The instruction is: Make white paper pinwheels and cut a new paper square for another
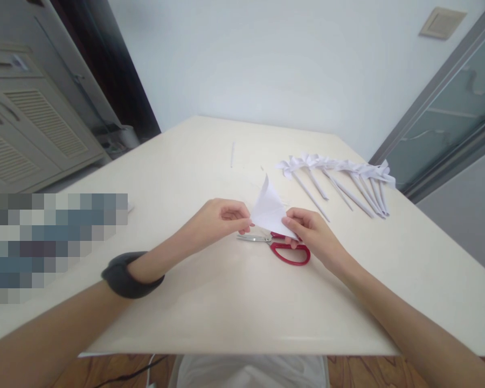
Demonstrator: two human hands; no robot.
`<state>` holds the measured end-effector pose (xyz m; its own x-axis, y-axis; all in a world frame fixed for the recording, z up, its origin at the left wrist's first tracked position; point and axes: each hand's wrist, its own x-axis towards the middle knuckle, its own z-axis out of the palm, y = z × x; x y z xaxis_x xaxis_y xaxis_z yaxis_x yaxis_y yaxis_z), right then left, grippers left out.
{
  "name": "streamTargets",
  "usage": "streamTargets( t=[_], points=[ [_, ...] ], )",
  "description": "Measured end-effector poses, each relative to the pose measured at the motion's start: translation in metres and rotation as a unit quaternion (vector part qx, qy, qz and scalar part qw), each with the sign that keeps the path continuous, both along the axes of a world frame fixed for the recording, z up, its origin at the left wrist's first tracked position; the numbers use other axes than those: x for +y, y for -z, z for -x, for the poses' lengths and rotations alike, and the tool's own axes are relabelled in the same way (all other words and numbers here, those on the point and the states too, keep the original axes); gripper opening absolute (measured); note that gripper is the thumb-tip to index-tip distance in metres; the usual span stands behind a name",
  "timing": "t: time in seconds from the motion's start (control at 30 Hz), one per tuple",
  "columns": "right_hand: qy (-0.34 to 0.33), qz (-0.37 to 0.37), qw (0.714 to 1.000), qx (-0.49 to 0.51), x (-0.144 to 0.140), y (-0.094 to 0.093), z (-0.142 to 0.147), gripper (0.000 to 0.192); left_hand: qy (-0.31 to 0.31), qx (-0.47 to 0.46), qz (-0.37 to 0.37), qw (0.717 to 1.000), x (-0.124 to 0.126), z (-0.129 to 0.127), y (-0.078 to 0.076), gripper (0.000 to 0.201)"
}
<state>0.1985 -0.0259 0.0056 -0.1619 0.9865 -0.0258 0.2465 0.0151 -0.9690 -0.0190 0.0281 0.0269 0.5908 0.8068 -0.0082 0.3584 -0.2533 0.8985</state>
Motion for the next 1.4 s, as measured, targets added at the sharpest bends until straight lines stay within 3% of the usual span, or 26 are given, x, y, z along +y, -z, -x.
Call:
streamTargets(
  t=[0.53,0.93,1.4],
  points=[
    [0.055,-0.100,0.978,-0.172,-0.0051,-0.0055,0.0040,0.023,0.026,0.050,0.026,0.998,0.0013,-0.0003,0.0053,0.019],
    [0.006,-0.024,0.996,-0.085,0.0008,-0.0003,-0.0010,0.025,-0.013,-0.006,0.007,1.000,0.0035,0.0044,-0.0007,0.012],
    [0.032,-0.037,0.998,-0.040,0.0019,-0.0037,-0.0023,0.022,0.017,0.021,0.030,0.999,0.0051,0.0021,0.0015,0.016]
  ],
)
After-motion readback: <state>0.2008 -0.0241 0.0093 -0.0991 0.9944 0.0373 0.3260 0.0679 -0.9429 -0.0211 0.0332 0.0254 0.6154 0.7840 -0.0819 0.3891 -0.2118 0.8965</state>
